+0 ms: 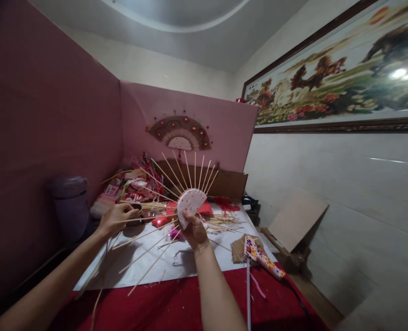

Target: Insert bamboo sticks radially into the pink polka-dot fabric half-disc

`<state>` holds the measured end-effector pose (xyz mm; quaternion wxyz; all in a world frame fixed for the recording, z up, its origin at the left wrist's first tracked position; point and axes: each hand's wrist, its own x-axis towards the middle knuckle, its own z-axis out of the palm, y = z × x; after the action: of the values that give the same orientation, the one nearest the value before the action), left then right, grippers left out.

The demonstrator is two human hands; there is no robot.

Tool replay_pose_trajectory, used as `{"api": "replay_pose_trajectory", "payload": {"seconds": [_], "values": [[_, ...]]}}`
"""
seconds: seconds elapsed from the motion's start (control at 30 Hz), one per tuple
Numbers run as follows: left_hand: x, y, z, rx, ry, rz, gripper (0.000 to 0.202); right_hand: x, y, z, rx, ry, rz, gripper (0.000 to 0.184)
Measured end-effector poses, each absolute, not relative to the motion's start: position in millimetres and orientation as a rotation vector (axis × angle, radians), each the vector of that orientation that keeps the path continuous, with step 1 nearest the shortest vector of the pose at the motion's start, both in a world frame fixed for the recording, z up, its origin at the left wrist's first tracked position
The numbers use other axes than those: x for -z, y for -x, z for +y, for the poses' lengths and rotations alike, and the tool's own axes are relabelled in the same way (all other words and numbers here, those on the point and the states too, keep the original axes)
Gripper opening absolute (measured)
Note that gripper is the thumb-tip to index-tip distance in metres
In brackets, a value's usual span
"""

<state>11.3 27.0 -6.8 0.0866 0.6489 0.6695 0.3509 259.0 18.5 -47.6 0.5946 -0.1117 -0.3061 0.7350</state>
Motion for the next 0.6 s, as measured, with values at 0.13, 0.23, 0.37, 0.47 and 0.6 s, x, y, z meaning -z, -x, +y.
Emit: {"api": "replay_pose_trajectory", "payload": {"seconds": [0.13,0.23,0.37,0.47,0.6], "values": [[15.8,-21.8,23.0,-0.946,-1.981,2.040,0.039,45.6,-259.1,18.5,-1.695,0.241,-0.678,0.022],[19.3,-31.7,21.8,-0.880,-2.010,2.004,0.041,43.6,-258.3,15.4,-1.720,0.225,-0.663,0.022],[24.1,-45.7,24.6,-0.762,-2.040,2.021,0.035,42.8,-256.2,12.3,-1.754,0.216,-0.668,0.021],[29.3,-55.9,27.0,-0.726,-2.063,2.009,0.027,42.9,-254.6,11.9,-1.758,0.213,-0.695,0.021],[36.8,-69.6,25.1,-0.702,-2.080,1.946,0.022,42.5,-253.3,11.3,-1.726,0.239,-0.770,0.020]]}}
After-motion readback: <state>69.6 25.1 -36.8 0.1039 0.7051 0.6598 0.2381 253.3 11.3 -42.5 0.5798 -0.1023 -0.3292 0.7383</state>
